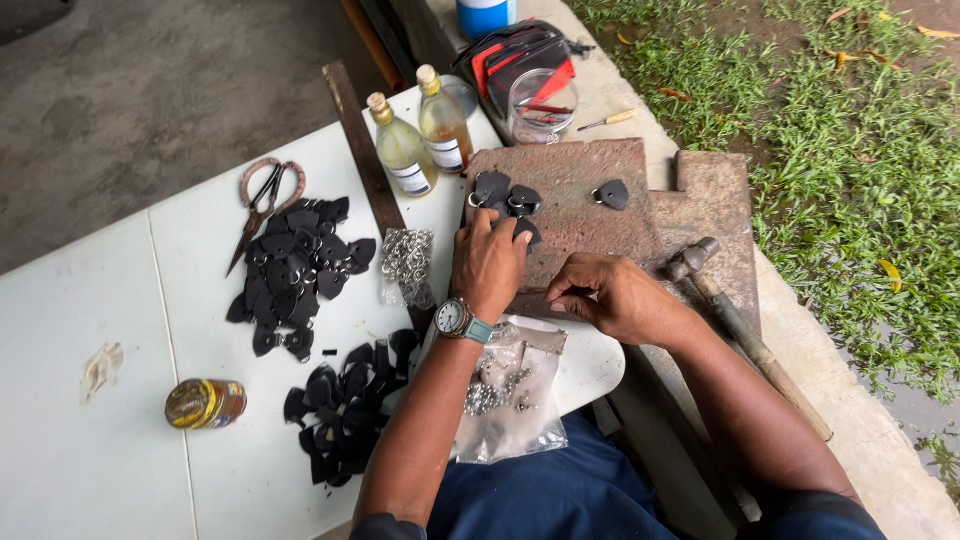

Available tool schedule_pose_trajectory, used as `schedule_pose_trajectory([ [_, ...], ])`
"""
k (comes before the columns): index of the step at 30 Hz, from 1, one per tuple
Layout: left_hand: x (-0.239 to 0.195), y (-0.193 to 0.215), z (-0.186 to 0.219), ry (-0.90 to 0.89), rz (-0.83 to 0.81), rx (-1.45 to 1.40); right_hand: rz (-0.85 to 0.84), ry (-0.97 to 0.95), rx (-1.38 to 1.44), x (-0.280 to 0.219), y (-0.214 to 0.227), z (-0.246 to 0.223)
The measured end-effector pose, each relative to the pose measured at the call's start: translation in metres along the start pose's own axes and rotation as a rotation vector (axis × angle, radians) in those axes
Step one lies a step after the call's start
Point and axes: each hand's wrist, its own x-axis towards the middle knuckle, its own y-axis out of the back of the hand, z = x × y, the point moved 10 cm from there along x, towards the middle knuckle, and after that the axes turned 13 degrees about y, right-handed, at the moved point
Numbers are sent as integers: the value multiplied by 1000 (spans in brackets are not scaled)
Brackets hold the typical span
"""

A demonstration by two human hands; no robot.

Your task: The person assembles keychains by attaching small metal rings to black leather pieces. They pick up a leather piece and a ring, connect them by hand, and place the finished keychain on a brick to the right.

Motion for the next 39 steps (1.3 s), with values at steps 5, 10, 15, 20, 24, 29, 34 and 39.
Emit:
schedule_pose_trajectory([
  [5, 0, -16, -11, -53, -16, -220, 148, -60, -23, -5, 22, 14],
  [10, 1, -18, -25, 120, -89, -533, 250, -48, -22, -9, 32, 9],
  [15, -14, -11, -7, 164, -267, -1078, 464, 91, -49, -15, 44, -6],
  [20, -32, 4, 16, 107, -405, -1384, 615, 81, -52, -28, 49, -3],
  [24, -34, 15, 26, 68, -373, -1326, 675, 124, -50, -34, 52, -6],
  [29, -44, 23, 34, 34, -343, -1235, 681, 121, -173, -42, 54, -11],
  [34, -47, 32, 42, -7, -319, -1218, 701, 133, -20, -43, 54, -7],
  [39, -49, 43, 49, -97, -257, -1072, 692, 153, -24, -45, 53, -7],
])
